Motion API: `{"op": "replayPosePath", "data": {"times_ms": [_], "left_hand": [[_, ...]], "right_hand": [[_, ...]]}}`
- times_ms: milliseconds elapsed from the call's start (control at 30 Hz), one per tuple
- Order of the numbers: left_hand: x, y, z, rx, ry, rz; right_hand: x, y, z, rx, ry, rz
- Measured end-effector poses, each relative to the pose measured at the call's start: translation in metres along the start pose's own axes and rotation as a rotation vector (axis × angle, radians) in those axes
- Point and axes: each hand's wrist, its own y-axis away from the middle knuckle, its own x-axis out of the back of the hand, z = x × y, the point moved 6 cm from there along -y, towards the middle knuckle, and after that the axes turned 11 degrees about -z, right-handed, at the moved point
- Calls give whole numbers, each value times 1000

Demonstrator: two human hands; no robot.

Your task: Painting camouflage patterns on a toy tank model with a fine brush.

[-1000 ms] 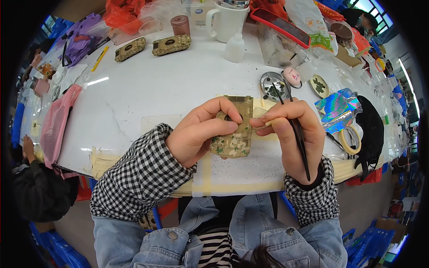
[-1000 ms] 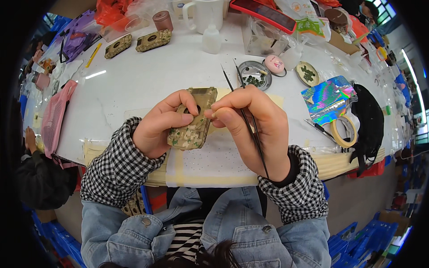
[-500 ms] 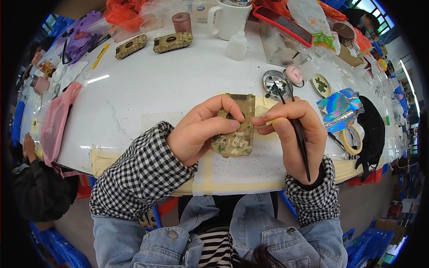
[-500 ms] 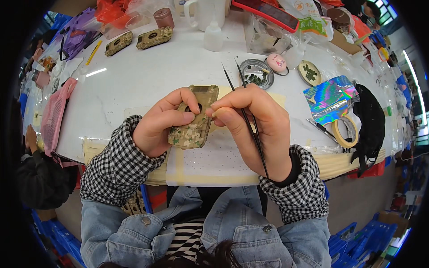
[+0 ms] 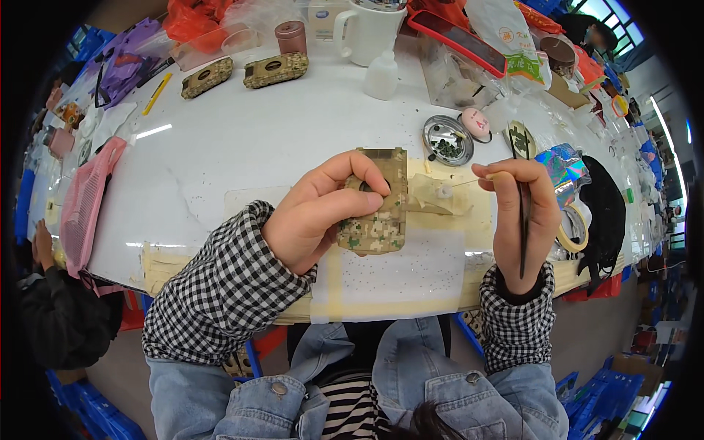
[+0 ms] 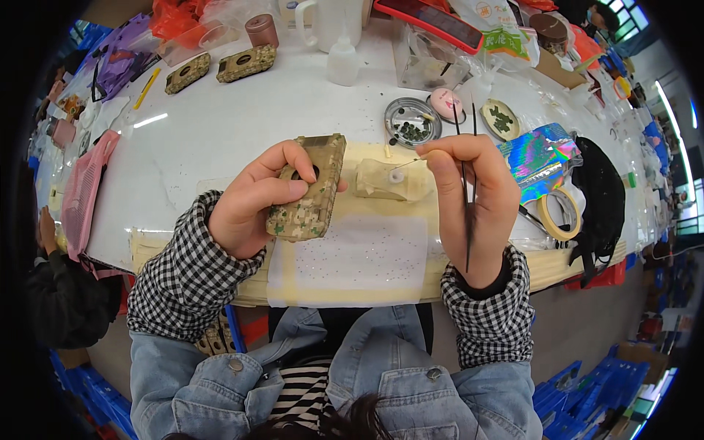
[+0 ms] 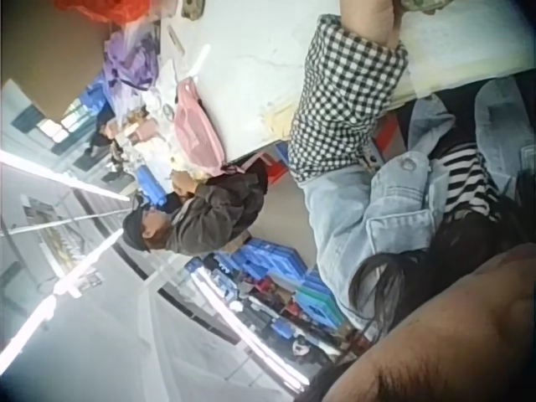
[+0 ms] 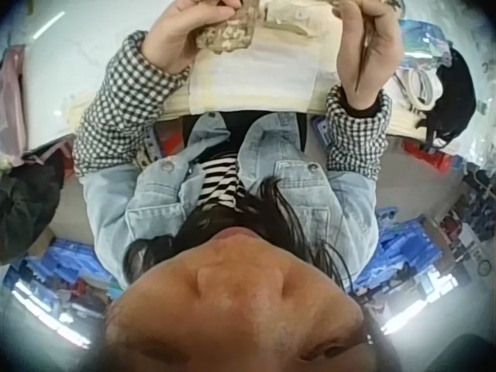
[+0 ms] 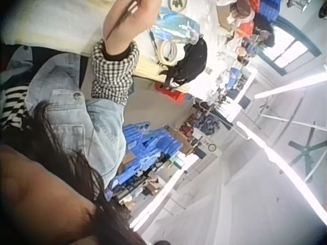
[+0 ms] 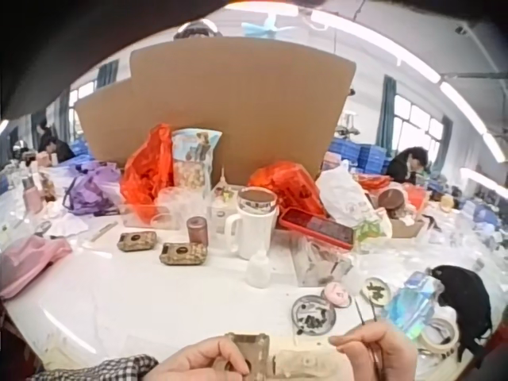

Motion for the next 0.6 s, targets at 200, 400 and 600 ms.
{"op": "replayPosePath", "data": {"times_ms": [200,400,600], "left_hand": [[5,-2,6,-22,-33,89],[9,0,10,-11,-56,131],[10,2,7,14,-81,180]], "right_hand": [[-14,0,-2,144,354,-55],[-4,12,0,14,254,-84],[-13,58,-16,-175,-192,-206]]}}
